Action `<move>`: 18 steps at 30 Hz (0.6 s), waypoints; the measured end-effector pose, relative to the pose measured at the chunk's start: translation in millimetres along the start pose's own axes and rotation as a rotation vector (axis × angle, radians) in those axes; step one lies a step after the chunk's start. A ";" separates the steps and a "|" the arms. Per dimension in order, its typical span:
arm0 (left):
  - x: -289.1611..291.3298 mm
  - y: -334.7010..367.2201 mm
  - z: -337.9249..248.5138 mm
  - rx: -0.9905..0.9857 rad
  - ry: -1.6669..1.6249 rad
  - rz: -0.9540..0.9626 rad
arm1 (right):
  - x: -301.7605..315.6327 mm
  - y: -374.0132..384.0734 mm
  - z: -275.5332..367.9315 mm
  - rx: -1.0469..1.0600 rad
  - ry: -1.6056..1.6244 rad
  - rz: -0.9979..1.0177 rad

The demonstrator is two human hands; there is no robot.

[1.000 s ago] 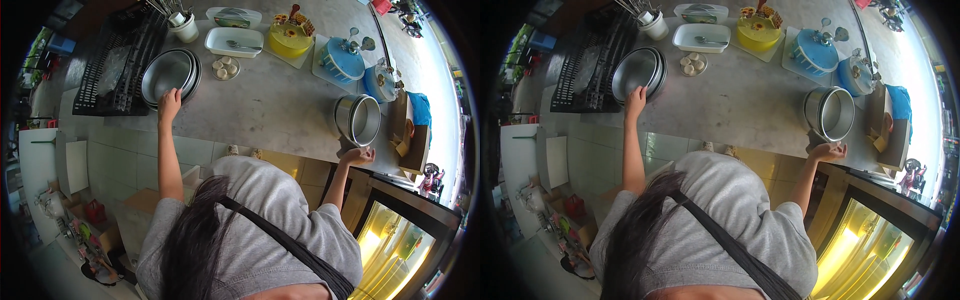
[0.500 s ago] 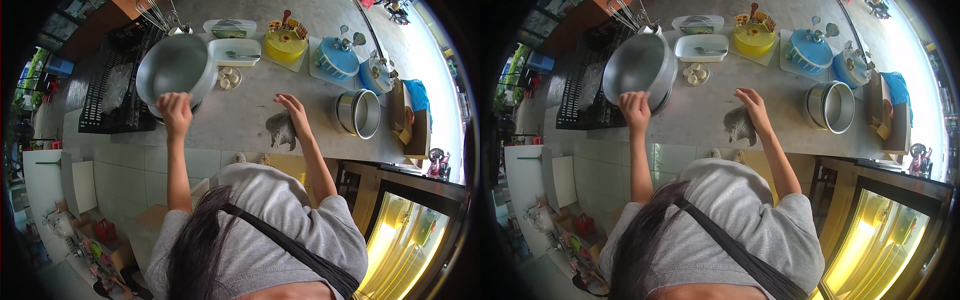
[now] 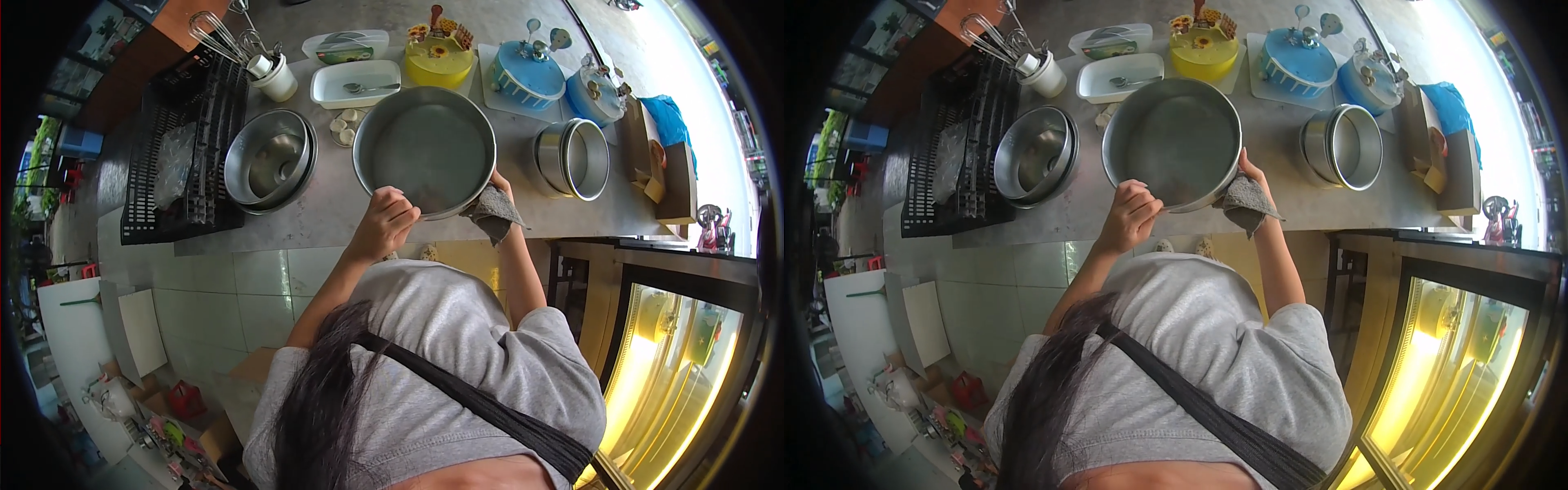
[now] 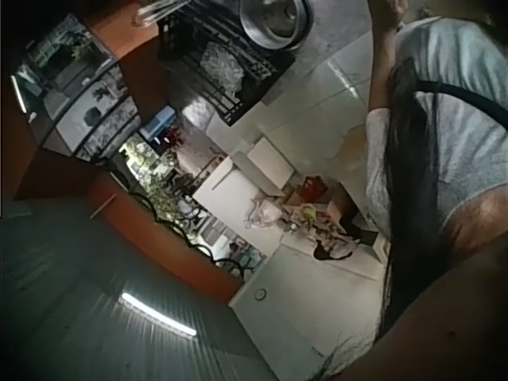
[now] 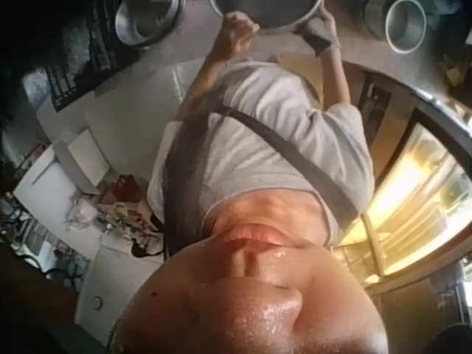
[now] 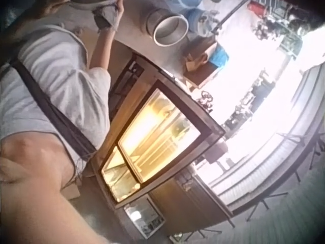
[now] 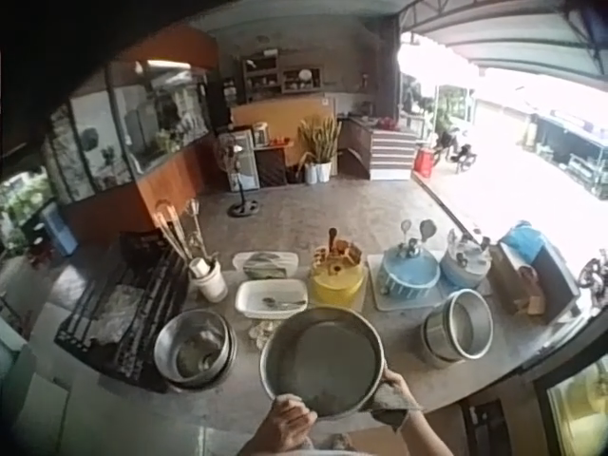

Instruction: Cleaning and wiping down various metal cake molds, tins, and boards using a cloth on a bakery counter.

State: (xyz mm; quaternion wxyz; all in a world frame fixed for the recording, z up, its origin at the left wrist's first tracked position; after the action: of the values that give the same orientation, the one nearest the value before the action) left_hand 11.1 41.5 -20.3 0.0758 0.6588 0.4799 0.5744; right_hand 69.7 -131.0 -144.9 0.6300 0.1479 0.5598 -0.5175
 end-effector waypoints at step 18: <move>-48.2 -26.0 37.6 0.876 -0.564 0.270 | 24.7 1.0 -47.2 -0.246 -0.373 -0.039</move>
State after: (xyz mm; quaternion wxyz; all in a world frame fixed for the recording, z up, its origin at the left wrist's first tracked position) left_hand 33.9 37.5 -82.6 -0.1546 0.8133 0.5466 0.1261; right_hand 40.4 -106.5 -182.0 0.7259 -0.0392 0.4953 -0.4756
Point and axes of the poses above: each hand's wrist, its own y-axis towards the middle knuckle, its own x-axis out of the back of the hand, z = x × y, the point moved 8 cm from there along y, towards the middle knuckle, and after that the axes turned 5 degrees about -x, right-handed, at the moved point
